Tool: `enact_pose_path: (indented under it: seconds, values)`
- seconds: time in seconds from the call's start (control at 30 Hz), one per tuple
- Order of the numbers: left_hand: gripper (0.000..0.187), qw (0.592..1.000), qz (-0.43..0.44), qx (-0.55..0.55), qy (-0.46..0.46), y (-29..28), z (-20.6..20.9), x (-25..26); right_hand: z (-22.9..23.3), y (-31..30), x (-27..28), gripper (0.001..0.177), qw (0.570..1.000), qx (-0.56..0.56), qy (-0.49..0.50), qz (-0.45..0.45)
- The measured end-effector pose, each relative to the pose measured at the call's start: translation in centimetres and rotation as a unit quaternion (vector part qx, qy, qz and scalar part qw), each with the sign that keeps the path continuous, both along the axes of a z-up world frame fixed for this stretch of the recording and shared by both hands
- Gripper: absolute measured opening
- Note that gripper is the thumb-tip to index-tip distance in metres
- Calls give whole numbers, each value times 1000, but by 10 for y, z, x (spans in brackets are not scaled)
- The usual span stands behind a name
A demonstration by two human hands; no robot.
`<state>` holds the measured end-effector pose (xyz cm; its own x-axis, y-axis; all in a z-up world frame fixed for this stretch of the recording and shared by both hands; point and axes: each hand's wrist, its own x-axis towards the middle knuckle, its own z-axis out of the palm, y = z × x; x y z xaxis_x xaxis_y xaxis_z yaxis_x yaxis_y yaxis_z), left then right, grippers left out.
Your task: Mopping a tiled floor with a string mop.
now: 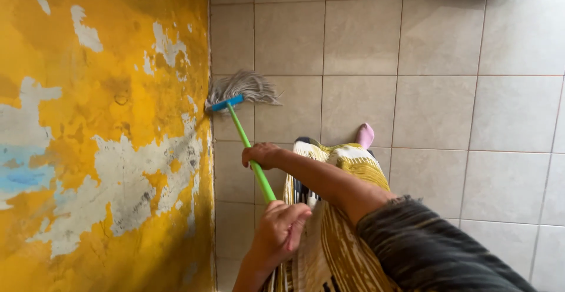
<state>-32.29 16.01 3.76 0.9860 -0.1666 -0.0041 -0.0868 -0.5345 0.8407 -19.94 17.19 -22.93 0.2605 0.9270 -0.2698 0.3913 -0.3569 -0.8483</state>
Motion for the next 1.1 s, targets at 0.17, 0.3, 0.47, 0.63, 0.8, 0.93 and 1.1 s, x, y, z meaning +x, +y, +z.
enact_pose_path:
  seconds: [0.17,0.3,0.47,0.63,0.8,0.93,1.1]
  values:
    - [10,991,-93,-99,3,25,34,9,15,-39,-13,14,995,-6,5,-98]
    - [10,965,-209,-150,40,29,91,40,33,-111,-25,15,972,-21,-30,-233]
    - [12,901,-299,-297,97,-2,7,51,10,-231,-44,21,912,-79,-46,-399]
    - [7,894,-318,-292,119,-57,-61,70,-53,-309,-41,20,838,-181,-81,-508]
    - [6,952,-177,-205,145,-34,-63,59,-61,-291,-23,20,868,-171,-130,-448]
    - [7,966,-133,-214,62,17,-6,32,-6,-200,-22,24,905,-168,-90,-381]
    - [12,997,-20,-64,36,60,54,-13,4,-85,-42,27,976,-73,12,-206]
